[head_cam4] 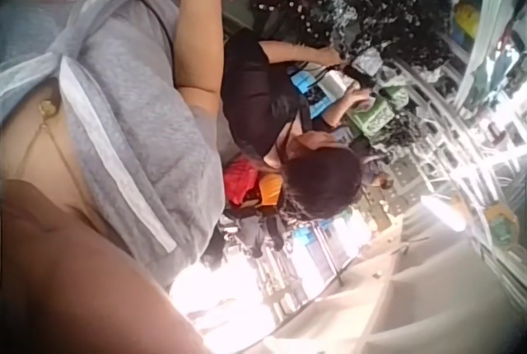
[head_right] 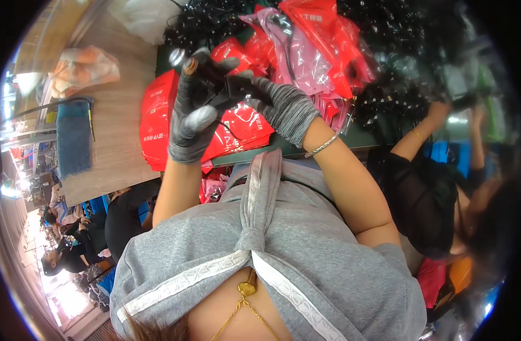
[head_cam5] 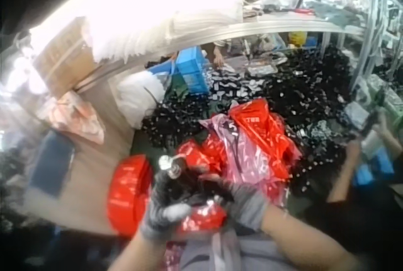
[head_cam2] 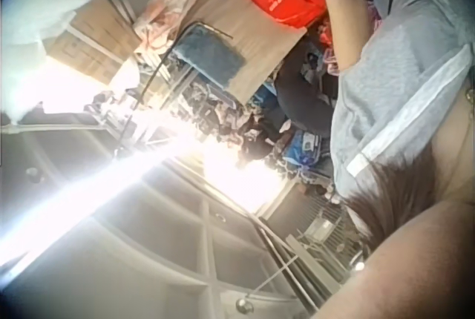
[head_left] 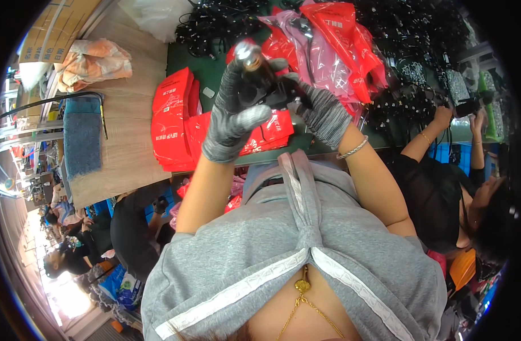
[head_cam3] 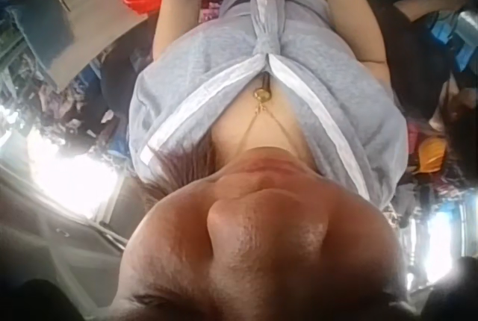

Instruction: Packaging items into plastic bags at a workstation.

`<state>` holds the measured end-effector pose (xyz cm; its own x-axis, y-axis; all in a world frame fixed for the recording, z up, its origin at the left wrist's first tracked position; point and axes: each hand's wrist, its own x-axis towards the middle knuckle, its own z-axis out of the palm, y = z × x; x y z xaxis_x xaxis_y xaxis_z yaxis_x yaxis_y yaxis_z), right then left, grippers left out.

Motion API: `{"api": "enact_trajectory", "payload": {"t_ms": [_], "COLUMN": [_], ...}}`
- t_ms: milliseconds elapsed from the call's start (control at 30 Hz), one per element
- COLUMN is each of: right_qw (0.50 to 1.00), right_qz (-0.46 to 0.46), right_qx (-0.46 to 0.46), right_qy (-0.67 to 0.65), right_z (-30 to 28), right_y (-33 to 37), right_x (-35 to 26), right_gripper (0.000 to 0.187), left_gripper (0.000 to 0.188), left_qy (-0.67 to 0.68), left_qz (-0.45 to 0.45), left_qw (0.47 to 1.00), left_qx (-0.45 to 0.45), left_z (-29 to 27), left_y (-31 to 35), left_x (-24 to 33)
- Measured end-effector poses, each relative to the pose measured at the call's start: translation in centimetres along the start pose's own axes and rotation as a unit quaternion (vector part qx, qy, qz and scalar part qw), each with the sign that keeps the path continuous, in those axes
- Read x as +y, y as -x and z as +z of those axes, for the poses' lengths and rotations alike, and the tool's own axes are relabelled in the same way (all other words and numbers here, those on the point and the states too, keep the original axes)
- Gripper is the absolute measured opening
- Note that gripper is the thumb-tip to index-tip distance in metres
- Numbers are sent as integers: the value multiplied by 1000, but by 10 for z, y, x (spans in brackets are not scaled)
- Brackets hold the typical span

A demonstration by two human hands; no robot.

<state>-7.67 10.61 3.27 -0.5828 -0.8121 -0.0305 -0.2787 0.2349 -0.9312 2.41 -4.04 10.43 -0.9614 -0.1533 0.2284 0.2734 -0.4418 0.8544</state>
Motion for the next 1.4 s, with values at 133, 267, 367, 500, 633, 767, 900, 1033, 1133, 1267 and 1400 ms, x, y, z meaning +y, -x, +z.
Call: {"api": "enact_trajectory", "payload": {"t_ms": [133, 267, 367, 500, 633, 767, 900, 1033, 1133, 1267, 1400], "right_qw": [986, 952, 915, 953, 938, 963, 975, 974, 980, 974, 971], "right_qz": [-85, 10, 29, 150, 114, 52, 155, 168, 186, 204, 221], "right_qx": [2, -161, -250, -179, 135, 190, 112, 11, -3, -5, 6], "right_qy": [-142, -260, -315, -195, 297, 184, 113, 150, 69, 96, 87], "right_z": [7, 2, -3, -20, -48, -65, -65, -59, -49, -34, -27], "right_y": [2, 2, -5, -2, 36, 106, 120, 116, 116, 108, 102], "right_x": [-13, -5, 3, 11, 4, 53, 57, 82, 96, 106, 122], "right_gripper": [55, 57, 49, 35, 32, 34, 37, 38, 39, 38, 38], "left_gripper": [64, 57, 49, 45, 38, 36, 47, 57, 49, 45, 36], "left_qy": [151, 237, 227, 149, -62, -153, -578, -708, -699, -696, -660], "left_qz": [31, -8, 2, -4, -60, -298, -256, -215, -251, -291, -251], "left_qw": [986, 967, 971, 986, 973, 888, 765, 665, 662, 652, 698], "left_qx": [63, 99, 77, 79, 213, 314, 124, 102, 101, 84, 122], "left_z": [-12, -14, -3, -21, -62, -103, -119, -121, -125, -127, -138], "left_y": [3, -10, -29, -43, -5, 61, 63, 41, 38, 38, 54], "left_x": [-26, -26, -29, -36, -65, -143, -196, -211, -215, -212, -211]}}
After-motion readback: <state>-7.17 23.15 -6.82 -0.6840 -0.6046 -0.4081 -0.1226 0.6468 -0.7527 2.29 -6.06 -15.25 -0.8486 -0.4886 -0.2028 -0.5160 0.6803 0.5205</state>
